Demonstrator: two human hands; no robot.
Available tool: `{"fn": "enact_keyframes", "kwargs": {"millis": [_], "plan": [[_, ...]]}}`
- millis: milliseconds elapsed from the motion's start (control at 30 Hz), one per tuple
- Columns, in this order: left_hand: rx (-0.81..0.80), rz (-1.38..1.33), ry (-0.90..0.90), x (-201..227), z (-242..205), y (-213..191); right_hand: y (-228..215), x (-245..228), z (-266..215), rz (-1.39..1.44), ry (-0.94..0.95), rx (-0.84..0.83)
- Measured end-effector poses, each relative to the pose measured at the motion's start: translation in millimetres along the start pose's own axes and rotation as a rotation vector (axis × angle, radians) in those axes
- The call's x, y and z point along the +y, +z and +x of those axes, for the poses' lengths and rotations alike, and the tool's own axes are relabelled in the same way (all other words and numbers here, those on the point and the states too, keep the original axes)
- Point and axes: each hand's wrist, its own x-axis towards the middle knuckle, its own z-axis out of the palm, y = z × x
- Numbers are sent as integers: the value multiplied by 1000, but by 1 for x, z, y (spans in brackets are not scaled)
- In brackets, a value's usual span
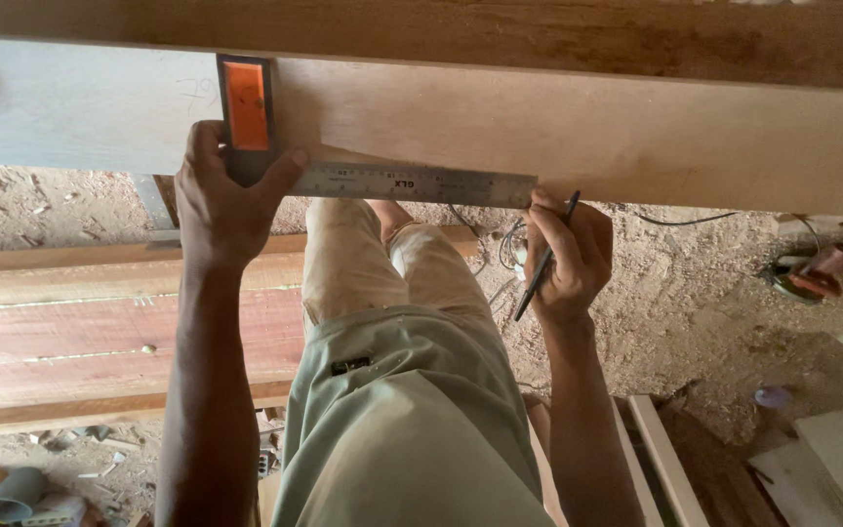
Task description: The person uses a try square and a metal ruler to measure and mark a long wooden plank with a pen. They repeatedly position the tools to draw straight lines and write numbers on the wood surface.
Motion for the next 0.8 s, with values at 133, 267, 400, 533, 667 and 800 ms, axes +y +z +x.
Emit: {"fn": "enact_keyframes", "kwargs": {"millis": [133, 267, 400, 533, 667, 800], "plan": [[-14, -17, 25, -4, 2, 3, 2, 3, 0, 8, -21, 14], [-11, -43, 26, -4, 1, 3, 0, 0, 0, 11, -8, 8], [10, -56, 43, -2, -1, 3, -2, -4, 2, 14, 19, -2], [14, -64, 24, 1, -1, 3, -3, -5, 5, 13, 8, -11], [11, -81, 37, 2, -1, 3, -4, -6, 5, 9, 17, -25], [4, -96, 58, -3, -1, 4, -1, -2, -1, 12, 13, -2]]}}
